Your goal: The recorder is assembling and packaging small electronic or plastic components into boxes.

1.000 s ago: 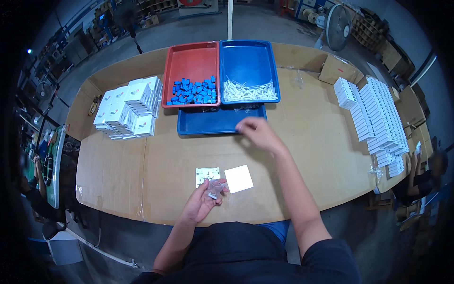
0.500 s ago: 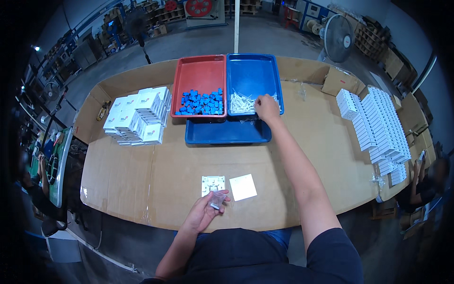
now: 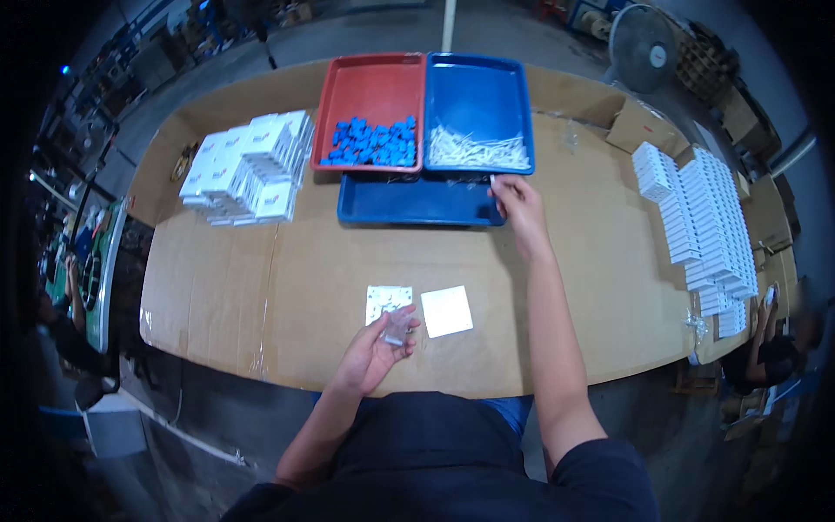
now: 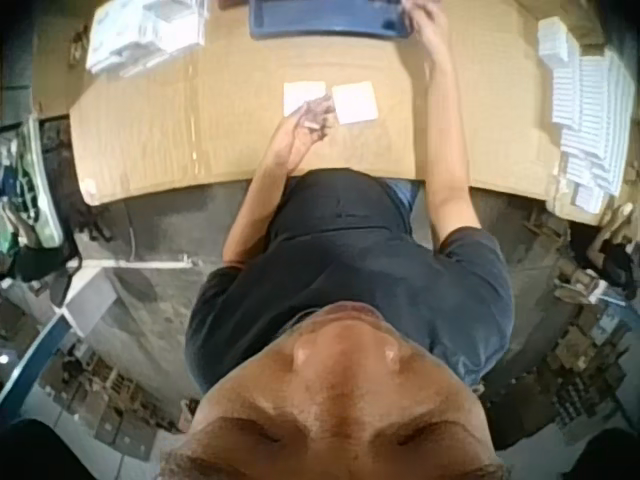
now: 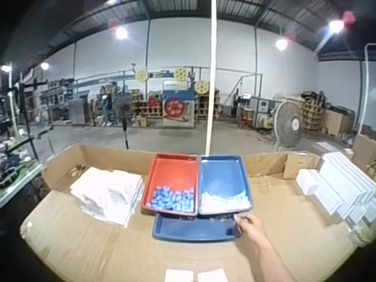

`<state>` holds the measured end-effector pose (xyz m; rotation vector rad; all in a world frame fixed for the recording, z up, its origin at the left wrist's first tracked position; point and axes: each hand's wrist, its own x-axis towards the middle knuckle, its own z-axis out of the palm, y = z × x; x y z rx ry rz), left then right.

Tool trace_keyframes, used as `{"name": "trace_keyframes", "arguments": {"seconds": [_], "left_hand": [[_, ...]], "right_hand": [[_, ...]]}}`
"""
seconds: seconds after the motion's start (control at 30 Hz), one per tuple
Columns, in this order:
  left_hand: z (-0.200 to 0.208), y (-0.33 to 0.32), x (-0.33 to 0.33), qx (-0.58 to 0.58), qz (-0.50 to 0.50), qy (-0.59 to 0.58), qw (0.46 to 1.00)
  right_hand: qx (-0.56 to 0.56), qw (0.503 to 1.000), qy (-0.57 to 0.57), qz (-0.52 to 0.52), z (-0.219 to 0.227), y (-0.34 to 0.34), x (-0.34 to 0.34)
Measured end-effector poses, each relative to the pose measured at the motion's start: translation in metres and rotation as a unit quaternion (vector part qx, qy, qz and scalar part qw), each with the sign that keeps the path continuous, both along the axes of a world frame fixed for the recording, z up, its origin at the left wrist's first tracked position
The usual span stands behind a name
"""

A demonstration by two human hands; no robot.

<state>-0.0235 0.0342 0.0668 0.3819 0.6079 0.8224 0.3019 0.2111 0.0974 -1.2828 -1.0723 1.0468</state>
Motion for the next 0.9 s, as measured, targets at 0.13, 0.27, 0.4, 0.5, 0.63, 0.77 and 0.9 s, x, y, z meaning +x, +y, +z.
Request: {"name": "trace_keyframes", "arguments": {"seconds": [0.13, 0.27, 0.4, 0.5, 0.63, 0.77, 0.9], "left_hand": [[-0.009, 0.008, 0.002, -0.039, -0.012, -0.01, 0.999], [-0.013, 0.009, 0.007, -0.047, -0.025, -0.007, 0.999], [-0.01, 0.011, 0.015, -0.053, -0.024, 0.002, 0.998], [-0.008, 0.011, 0.022, -0.053, -0.028, 0.013, 0.998], [-0.004, 0.01, 0.023, -0.047, -0.044, 0.021, 0.998], [-0.005, 0.008, 0.02, -0.056, -0.038, 0.029, 0.997], [-0.006, 0.008, 0.017, -0.048, -0.043, 0.018, 0.998]], "right_hand": [[-0.072, 0.996, 0.048, 0.02, -0.022, -0.095, -0.048], [-0.136, 0.987, 0.077, 0.05, -0.038, -0.142, -0.076], [-0.113, 0.986, 0.087, 0.083, -0.015, -0.149, -0.088], [-0.082, 0.99, 0.061, 0.096, -0.015, -0.145, -0.079], [-0.089, 0.986, 0.04, 0.132, -0.004, -0.144, -0.084], [-0.1, 0.984, 0.051, 0.139, -0.001, -0.144, -0.097], [-0.096, 0.972, -0.024, 0.212, -0.005, -0.142, -0.092]]}}
